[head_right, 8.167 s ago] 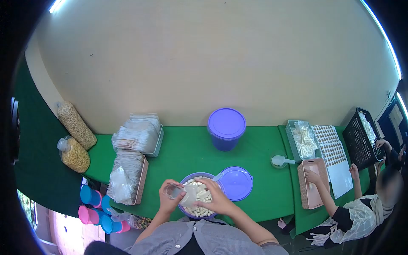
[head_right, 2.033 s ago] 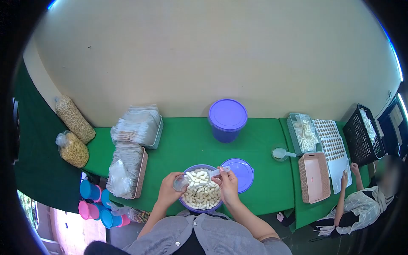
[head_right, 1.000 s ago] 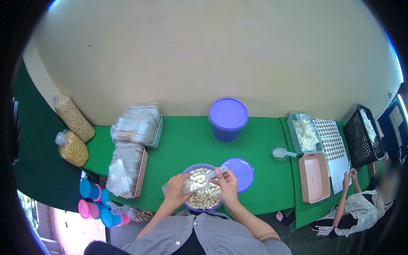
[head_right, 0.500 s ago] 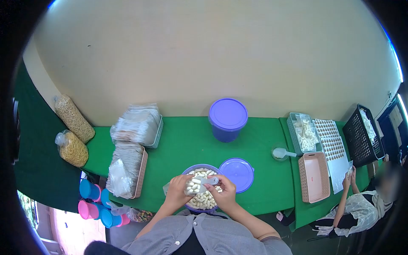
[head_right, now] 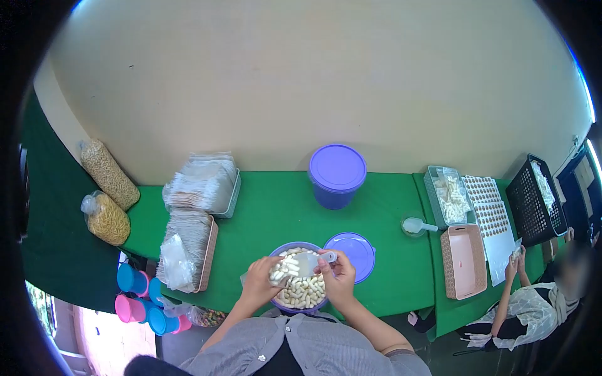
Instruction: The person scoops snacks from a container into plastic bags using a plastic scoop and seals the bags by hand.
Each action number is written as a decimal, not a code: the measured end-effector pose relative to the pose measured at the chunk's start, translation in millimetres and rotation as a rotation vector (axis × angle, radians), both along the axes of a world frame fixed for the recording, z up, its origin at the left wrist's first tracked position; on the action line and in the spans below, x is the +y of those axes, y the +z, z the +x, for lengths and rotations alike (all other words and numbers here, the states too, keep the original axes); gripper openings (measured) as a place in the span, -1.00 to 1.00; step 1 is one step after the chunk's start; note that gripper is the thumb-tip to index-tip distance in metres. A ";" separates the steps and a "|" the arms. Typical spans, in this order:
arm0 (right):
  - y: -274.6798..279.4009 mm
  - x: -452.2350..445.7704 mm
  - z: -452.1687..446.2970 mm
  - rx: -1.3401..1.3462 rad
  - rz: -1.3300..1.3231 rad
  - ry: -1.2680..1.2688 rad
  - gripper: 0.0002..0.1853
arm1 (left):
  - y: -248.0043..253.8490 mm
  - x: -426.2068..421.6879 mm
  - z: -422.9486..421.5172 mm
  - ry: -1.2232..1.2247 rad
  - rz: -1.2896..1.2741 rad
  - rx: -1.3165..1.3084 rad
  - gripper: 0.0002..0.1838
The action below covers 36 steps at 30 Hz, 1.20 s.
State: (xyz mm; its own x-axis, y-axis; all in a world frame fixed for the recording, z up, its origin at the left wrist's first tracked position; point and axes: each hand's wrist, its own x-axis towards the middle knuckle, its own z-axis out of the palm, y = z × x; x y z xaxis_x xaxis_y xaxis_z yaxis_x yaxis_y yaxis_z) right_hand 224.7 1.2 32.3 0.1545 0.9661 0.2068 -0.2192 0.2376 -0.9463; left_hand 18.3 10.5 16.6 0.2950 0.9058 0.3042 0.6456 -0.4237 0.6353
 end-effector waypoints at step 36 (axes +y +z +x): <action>-99.7 22.3 -1.8 0.068 -0.583 0.245 -0.70 | 6.8 0.4 -13.6 0.216 0.033 -0.210 -0.58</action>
